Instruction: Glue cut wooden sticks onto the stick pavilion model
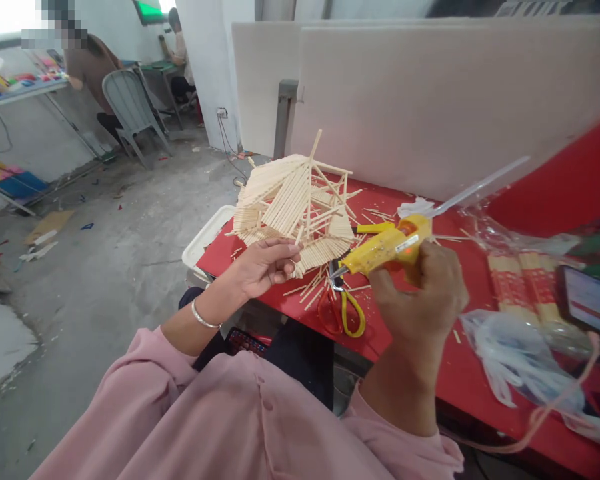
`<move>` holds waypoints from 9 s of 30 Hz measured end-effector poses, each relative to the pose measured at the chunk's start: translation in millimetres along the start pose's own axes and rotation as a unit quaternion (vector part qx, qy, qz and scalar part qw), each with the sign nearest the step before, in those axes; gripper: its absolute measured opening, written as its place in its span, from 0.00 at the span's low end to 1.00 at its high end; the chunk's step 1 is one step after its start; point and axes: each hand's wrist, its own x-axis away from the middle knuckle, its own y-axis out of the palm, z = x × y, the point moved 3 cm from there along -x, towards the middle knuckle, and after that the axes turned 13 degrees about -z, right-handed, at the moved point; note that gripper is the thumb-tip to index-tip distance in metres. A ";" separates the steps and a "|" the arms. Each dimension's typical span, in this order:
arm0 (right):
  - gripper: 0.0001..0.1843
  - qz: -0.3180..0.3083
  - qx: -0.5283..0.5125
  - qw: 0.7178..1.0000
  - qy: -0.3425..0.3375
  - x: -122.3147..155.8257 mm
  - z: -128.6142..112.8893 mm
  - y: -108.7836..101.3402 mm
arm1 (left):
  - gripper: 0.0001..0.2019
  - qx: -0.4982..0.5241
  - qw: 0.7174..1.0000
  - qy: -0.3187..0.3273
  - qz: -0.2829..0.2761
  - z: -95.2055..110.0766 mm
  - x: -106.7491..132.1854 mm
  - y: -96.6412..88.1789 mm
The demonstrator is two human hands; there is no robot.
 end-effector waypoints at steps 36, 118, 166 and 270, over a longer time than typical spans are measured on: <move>0.21 -0.006 -0.011 0.999 -0.036 18.6 17.2 13.4 | 0.07 -0.021 0.999 -0.038 -0.002 17.8 -18.2 -2.8; 0.23 0.079 0.016 0.996 0.024 -4.6 2.9 -17.4 | 0.10 0.012 0.999 0.048 0.017 -11.4 16.3 3.2; 0.27 -0.004 0.126 0.992 0.011 -50.4 -22.5 7.7 | 0.08 0.074 0.996 -0.033 0.049 18.8 -8.3 9.2; 0.18 -0.011 0.143 0.986 0.081 -30.2 -13.7 19.3 | 0.12 -0.128 0.990 0.048 0.042 6.8 -12.1 1.6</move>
